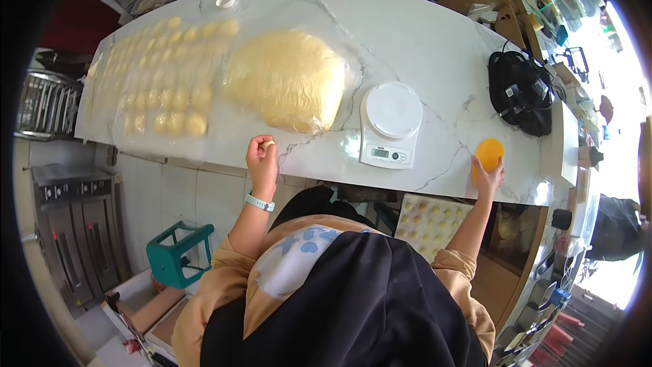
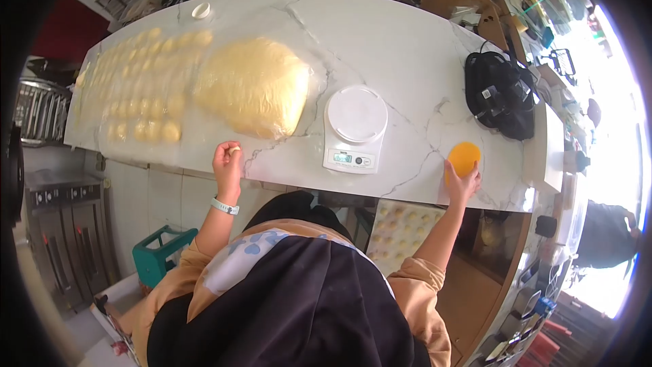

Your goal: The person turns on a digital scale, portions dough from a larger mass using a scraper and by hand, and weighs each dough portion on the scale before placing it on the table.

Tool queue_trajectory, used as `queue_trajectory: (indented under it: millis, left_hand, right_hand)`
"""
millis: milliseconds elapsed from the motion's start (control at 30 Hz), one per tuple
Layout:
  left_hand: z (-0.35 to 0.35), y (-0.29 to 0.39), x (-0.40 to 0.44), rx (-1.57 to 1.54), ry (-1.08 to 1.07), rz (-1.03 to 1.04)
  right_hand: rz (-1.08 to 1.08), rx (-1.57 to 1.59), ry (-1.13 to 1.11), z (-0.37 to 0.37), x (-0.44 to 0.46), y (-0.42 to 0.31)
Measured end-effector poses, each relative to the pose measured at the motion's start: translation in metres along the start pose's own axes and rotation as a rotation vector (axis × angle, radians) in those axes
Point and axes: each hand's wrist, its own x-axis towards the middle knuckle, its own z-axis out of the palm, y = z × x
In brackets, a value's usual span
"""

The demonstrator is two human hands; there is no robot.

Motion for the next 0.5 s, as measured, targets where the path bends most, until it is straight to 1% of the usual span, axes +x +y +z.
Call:
queue_trajectory:
  millis: [33, 100, 200, 300, 400, 500]
  left_hand:
    - [-0.002, -0.003, 0.006, 0.061, -0.070, -0.048]
    - [0.008, 0.015, 0.016, 0.176, -0.200, -0.136]
    - [0.021, 0.052, 0.030, 0.434, -0.562, -0.548]
    - [0.033, 0.027, 0.023, 0.508, -0.530, -0.170]
    - [0.038, 0.018, 0.021, 0.629, -0.555, -0.007]
    - [0.041, 0.020, 0.020, 0.617, -0.646, -0.041]
  right_hand:
    - [0.017, 0.024, 0.027, 0.000, -0.003, -0.003]
    - [-0.051, 0.032, 0.152, 0.014, -0.005, -0.003]
    - [-0.093, 0.008, 0.259, 0.026, -0.019, -0.009]
    - [-0.105, -0.011, 0.288, 0.022, -0.028, -0.019]
    - [-0.090, -0.016, 0.280, 0.017, -0.034, -0.025]
    - [-0.079, -0.020, 0.290, 0.014, -0.036, -0.030]
